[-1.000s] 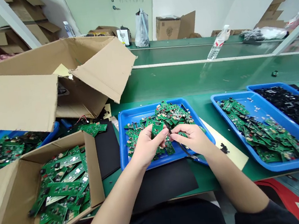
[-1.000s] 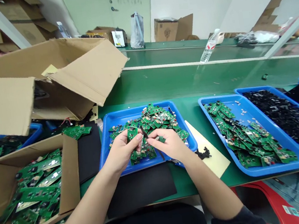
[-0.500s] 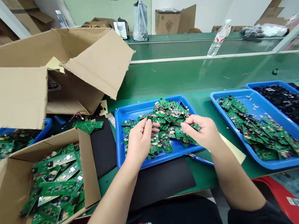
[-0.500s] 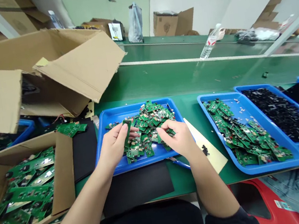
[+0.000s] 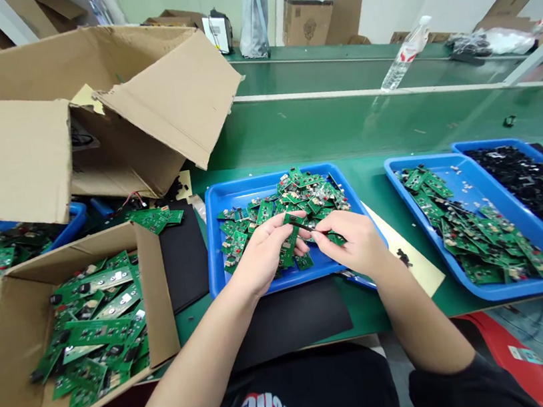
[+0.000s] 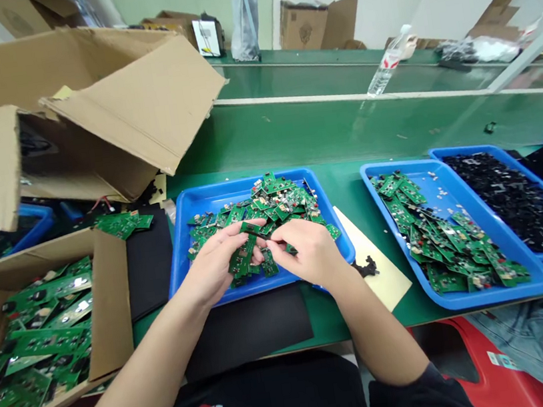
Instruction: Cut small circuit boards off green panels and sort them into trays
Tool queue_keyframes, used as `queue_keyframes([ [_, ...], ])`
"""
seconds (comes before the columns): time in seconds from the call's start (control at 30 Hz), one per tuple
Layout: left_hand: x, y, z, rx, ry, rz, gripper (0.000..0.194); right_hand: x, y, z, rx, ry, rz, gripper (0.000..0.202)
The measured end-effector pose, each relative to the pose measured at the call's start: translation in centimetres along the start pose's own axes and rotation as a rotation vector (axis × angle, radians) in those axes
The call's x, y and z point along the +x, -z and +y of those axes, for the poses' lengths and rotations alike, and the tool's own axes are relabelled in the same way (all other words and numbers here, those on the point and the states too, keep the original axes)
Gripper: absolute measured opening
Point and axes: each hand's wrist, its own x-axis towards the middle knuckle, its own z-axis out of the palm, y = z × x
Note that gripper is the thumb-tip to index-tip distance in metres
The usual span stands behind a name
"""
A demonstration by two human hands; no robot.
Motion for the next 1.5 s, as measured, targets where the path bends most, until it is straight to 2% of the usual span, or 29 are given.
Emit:
queue_keyframes([
  [0.5, 0.05, 0.04, -0.25, -0.003, -0.016, -0.006, 0.035, -0.15, -0.38, 0.23, -0.106, 0.04, 0.029, 0.011],
  [0.97, 0.12, 0.18, -0.31, 0.053, -0.066, -0.003, 0.03, -0.12, -0.48, 0.08, -0.099, 0.002, 0.018, 0.013],
  [1.27, 0.06, 0.19, -0.24, 0.115, -0.106, 0.004, 0.028, -0.2, -0.6, 0.6, -0.113, -0.03, 0.063, 0.012],
  [1.37, 0.11, 0.31, -0.3, 0.187, -0.123, -0.002, 0.024, -0.16, -0.65, 0.63, -0.131, -0.056, 0.077, 0.014],
  [1.5, -0.04, 0.38, -0.15, 0.455, -0.135, -0.037, 0.029, -0.01, -0.57, 0.88, -0.177, -0.09, 0.129, 0.015],
])
